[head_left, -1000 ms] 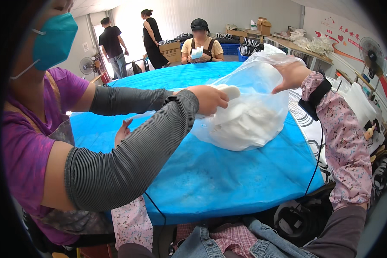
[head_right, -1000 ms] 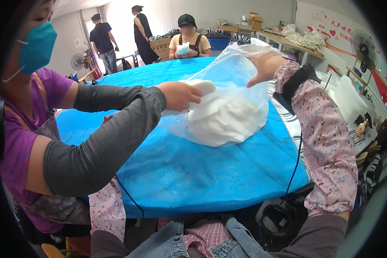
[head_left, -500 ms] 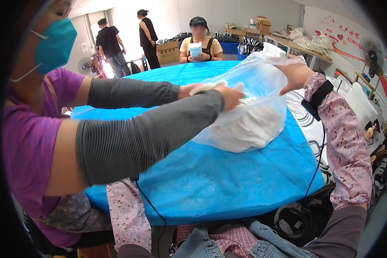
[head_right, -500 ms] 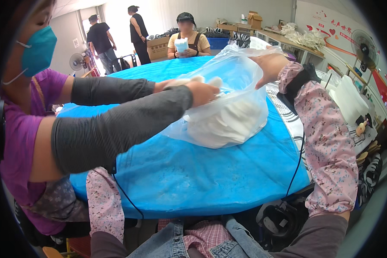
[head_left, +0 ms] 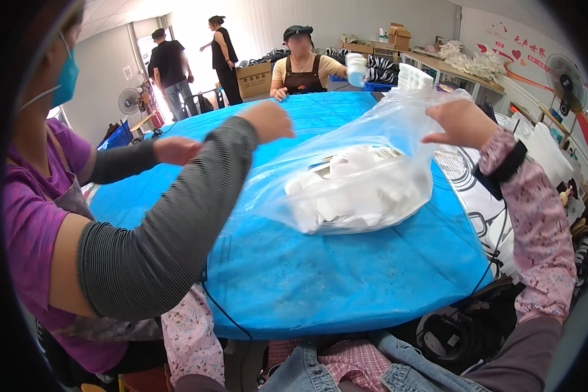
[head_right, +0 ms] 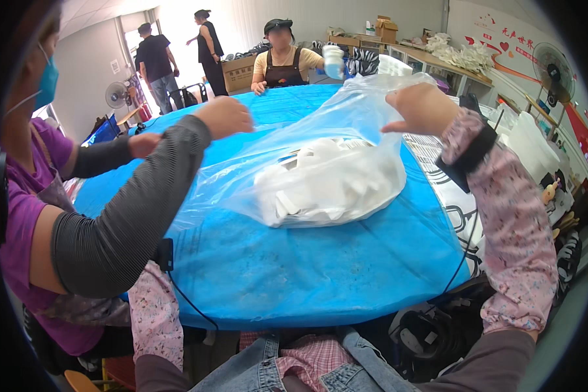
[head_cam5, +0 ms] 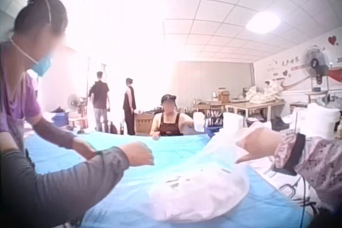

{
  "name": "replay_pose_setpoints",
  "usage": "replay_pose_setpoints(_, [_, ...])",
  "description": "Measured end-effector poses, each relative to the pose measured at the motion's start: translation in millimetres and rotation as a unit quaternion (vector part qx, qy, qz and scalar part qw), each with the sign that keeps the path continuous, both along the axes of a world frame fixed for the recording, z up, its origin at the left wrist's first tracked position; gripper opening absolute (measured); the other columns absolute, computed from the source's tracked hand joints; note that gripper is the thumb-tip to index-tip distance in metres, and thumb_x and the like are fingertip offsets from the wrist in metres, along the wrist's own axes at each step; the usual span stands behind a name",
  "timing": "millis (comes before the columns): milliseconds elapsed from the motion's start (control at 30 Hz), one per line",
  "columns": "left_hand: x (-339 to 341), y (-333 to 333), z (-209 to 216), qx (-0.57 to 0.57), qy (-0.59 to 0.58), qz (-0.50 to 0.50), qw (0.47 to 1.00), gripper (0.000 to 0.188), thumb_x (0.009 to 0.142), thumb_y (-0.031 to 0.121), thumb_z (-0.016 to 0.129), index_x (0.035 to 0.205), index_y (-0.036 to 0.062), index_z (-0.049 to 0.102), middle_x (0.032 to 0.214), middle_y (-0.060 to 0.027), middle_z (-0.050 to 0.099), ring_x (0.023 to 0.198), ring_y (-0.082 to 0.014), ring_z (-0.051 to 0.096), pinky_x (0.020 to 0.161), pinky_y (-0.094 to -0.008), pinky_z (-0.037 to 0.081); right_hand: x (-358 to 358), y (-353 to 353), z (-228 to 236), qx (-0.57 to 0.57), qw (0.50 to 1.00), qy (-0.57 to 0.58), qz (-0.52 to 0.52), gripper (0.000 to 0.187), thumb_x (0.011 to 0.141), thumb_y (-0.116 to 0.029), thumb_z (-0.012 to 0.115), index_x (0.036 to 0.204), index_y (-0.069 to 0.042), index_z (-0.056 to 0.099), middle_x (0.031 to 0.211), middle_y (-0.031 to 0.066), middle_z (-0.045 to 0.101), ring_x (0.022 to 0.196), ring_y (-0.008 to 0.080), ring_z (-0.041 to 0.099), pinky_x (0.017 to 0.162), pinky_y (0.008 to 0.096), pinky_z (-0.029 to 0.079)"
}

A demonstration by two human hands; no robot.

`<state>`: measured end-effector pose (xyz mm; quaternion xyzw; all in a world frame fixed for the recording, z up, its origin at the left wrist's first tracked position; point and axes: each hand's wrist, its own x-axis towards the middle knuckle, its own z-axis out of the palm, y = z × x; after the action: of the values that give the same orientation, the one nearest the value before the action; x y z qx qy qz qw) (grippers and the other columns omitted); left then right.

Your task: Inspecting and organizing black and white shoe upper components and white foam inserts.

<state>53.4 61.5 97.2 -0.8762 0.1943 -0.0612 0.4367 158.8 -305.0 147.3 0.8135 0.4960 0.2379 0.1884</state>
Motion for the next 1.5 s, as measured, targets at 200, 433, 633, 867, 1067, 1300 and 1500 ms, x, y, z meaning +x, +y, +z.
replay_pose_setpoints(200, [-181.3,88.9,-154.3,-0.978,-0.105,0.109,0.141,0.032,0.091,0.026,0.050,0.107,-0.0006,0.056,0.061,0.0002,0.047,0.048,-0.0068,0.044,0.048,-0.0176,0.040,-45.3,-35.9,-18.2,-0.046,0.989,-0.067,0.126,0.027,0.067,-0.027,0.068,0.076,-0.006,0.055,0.079,0.0067,0.054,0.071,0.0218,0.057,0.062,0.0327,0.046])
replay_pose_setpoints(433, [-170.7,14.7,-159.2,-0.890,-0.030,0.222,0.398,0.061,0.081,0.030,0.063,0.131,0.0080,0.035,0.115,-0.0082,0.045,0.098,-0.0166,0.051,0.078,-0.0302,0.045,-65.8,-49.9,-93.4,0.055,0.979,0.173,-0.088,0.088,0.065,-0.056,0.066,0.124,0.003,0.037,0.086,0.0139,0.056,0.068,0.0290,0.059,0.061,0.0363,0.048])
replay_pose_setpoints(633, [-84.5,-59.5,-205.7,-0.867,0.160,0.255,0.397,0.096,0.074,0.025,0.072,0.140,0.0070,0.005,0.129,-0.0151,0.038,0.104,-0.0205,0.051,0.081,-0.0321,0.048,5.4,-45.4,-233.7,0.129,0.918,0.353,-0.128,0.094,0.066,-0.066,0.059,0.124,0.006,0.039,0.112,0.0262,0.052,0.099,0.0367,0.054,0.087,0.0408,0.043])
replay_pose_setpoints(867, [-4.5,-64.0,-235.6,-0.860,0.042,0.166,0.480,0.087,0.065,0.028,0.075,0.132,-0.0004,0.027,0.127,-0.0222,0.040,0.114,-0.0319,0.044,0.094,-0.0386,0.038,28.6,-12.0,-260.3,0.223,0.889,0.392,-0.085,0.076,0.065,-0.050,0.067,0.120,-0.001,0.047,0.114,0.0240,0.052,0.100,0.0368,0.054,0.084,0.0414,0.045])
replay_pose_setpoints(1067, [76.2,-84.4,-215.7,-0.761,0.022,0.144,0.633,0.069,0.067,0.025,0.061,0.125,-0.0029,0.037,0.113,-0.0322,0.047,0.111,-0.0472,0.038,0.098,-0.0479,0.030,90.8,-8.4,-302.8,0.297,0.909,0.289,0.032,0.062,0.063,-0.031,0.073,0.112,0.001,0.052,0.093,0.0236,0.060,0.082,0.0382,0.060,0.072,0.0417,0.049])
replay_pose_setpoints(1300, [109.1,-106.3,-197.8,-0.752,-0.033,0.136,0.644,0.063,0.075,0.035,0.057,0.122,-0.0044,0.041,0.112,-0.0300,0.050,0.105,-0.0474,0.044,0.094,-0.0492,0.034,122.8,-1.4,-270.7,0.245,0.925,0.247,-0.155,0.031,0.067,-0.022,0.069,0.091,-0.003,0.061,0.082,0.0182,0.063,0.080,0.0370,0.060,0.070,0.0441,0.048])
replay_pose_setpoints(1500, [35.4,-92.6,-104.5,-0.809,0.039,0.148,0.568,0.033,0.083,0.007,0.051,0.115,-0.0021,0.049,0.093,-0.0113,0.059,0.071,-0.0164,0.060,0.056,-0.0282,0.053,79.1,-98.2,-154.7,0.238,0.959,0.149,-0.038,0.032,0.064,-0.031,0.074,0.068,-0.005,0.056,0.063,0.0098,0.056,0.063,0.0300,0.055,0.057,0.0416,0.041])
